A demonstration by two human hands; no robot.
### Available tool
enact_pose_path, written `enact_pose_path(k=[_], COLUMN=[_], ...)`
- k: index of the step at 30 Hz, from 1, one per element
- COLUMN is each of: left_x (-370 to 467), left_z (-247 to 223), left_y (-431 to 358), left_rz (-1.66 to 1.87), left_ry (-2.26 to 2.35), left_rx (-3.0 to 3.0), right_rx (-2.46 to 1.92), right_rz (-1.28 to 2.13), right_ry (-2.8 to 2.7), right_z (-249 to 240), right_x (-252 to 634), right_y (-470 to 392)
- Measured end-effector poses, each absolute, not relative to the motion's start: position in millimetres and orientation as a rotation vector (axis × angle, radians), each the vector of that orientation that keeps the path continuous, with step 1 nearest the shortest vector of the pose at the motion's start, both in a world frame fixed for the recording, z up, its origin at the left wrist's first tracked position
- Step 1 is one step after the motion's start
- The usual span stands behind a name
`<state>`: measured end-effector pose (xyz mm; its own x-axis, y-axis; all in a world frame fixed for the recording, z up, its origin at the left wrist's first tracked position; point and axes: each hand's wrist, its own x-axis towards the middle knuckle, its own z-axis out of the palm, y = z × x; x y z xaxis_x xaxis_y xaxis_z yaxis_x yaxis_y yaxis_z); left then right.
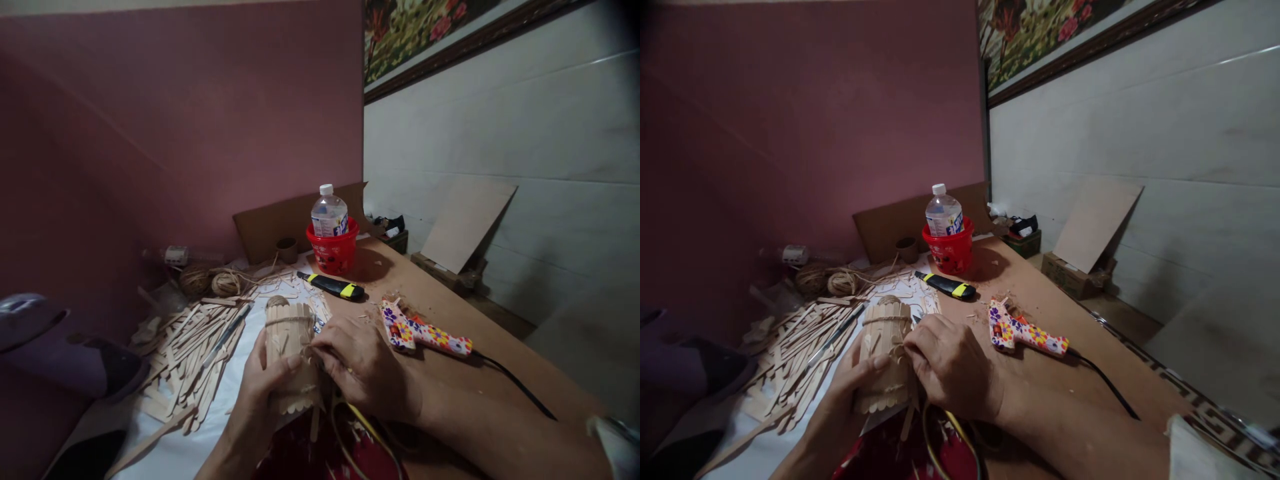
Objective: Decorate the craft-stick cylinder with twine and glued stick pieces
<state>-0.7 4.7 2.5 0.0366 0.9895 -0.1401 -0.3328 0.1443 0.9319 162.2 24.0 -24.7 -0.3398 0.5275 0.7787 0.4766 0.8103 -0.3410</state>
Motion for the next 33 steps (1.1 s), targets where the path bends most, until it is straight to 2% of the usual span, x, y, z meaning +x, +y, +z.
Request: enact_pose_path(k=[33], left_x=[-1.4], left_z=[-0.8], left_y=[7.2], left_rz=[1.247], left_ry=[1.024], left_rx=[0.937], right_rx=[-0.841], right_rz=[0.072], right_ry=[-1.96], right_z=[-17.6], right_x=[162.4], right_y=[20.4])
